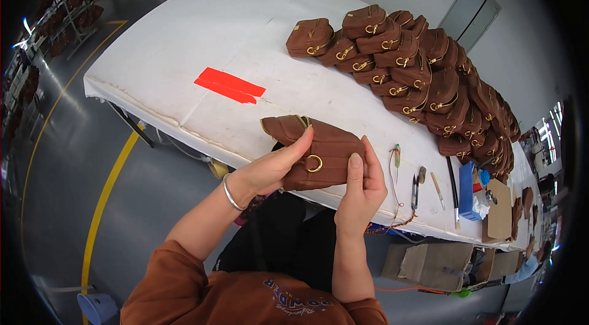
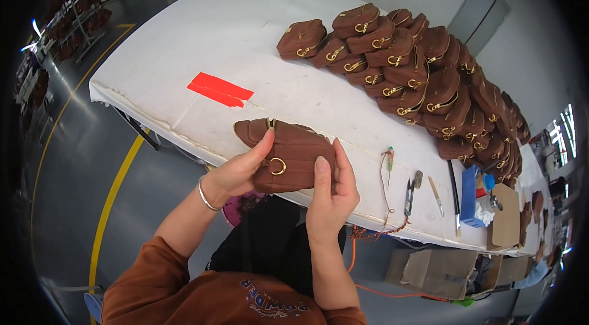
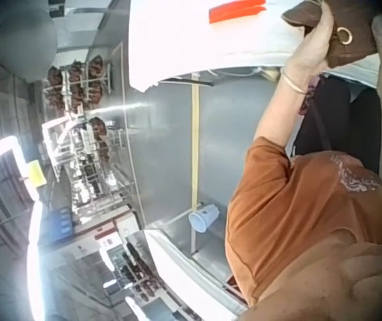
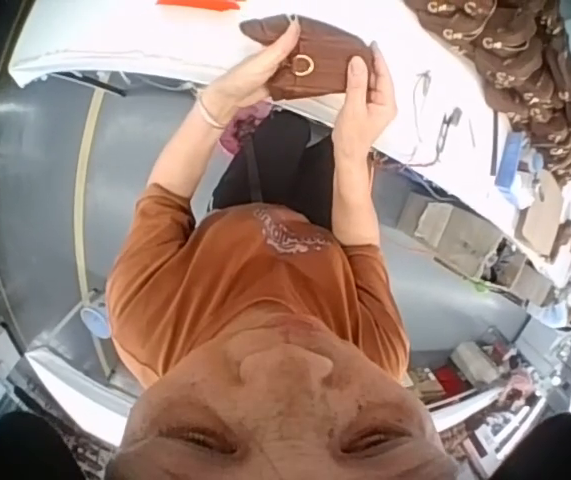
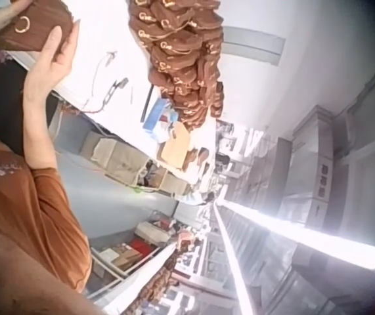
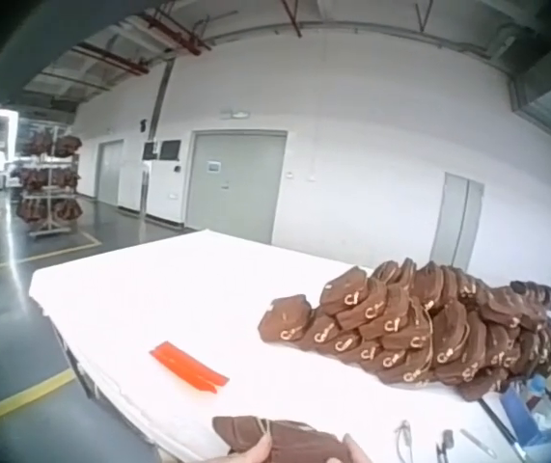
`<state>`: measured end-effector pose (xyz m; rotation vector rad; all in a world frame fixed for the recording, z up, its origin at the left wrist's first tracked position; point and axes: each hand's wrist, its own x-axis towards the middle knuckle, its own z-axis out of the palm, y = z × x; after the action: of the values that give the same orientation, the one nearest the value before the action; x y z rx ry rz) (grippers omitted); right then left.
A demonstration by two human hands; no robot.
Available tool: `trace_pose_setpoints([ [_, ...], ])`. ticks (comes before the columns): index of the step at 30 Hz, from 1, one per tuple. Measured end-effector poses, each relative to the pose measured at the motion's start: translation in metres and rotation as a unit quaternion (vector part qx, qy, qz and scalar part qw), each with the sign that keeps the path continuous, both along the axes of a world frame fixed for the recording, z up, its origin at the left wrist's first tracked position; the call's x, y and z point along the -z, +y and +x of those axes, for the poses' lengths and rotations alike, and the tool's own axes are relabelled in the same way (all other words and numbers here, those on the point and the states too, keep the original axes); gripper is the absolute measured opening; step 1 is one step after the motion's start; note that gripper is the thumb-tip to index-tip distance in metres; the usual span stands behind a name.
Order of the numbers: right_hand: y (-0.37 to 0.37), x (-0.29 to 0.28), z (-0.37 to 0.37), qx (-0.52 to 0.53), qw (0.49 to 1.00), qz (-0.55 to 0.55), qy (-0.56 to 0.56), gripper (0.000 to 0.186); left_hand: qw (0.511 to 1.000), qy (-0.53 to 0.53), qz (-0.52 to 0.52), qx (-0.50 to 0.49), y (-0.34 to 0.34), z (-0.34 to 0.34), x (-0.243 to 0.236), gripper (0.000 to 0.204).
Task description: Inspecting finished leather bags, trimming threads, and marking a production log.
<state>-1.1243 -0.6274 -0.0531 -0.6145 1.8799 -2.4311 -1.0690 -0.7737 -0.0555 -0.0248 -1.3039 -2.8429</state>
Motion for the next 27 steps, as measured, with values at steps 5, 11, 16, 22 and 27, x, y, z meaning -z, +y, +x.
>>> trace_pose_setpoints([
  [5, 0.0, 0.005, -0.005, 0.016, 1.0, -0.02, 0.017, 0.034, 1.0, 0.001, 0.008, 0.016, 0.002, 0.001, 0.002, 0.046],
  [11, 0.026, -0.01, -0.029, 0.048, 0.999, -0.013, 0.014, 0.034, 0.835, 0.216, -0.505, -0.013, -0.012, 0.016, -0.015, 0.046],
  [16, 0.032, -0.041, -0.045, 0.024, 0.998, -0.027, 0.048, 0.038, 0.819, -0.026, -0.571, 0.035, -0.01, 0.016, -0.006, 0.03],
  [22, 0.018, 0.012, -0.07, -0.025, 0.992, 0.108, 0.054, 0.051, 0.984, -0.012, -0.074, -0.164, -0.016, -0.015, 0.017, 0.039],
  [27, 0.015, 0.072, -0.041, -0.085, 0.982, 0.164, -0.038, 0.054, 0.982, -0.072, 0.097, -0.147, -0.036, -0.022, 0.068, 0.054],
])
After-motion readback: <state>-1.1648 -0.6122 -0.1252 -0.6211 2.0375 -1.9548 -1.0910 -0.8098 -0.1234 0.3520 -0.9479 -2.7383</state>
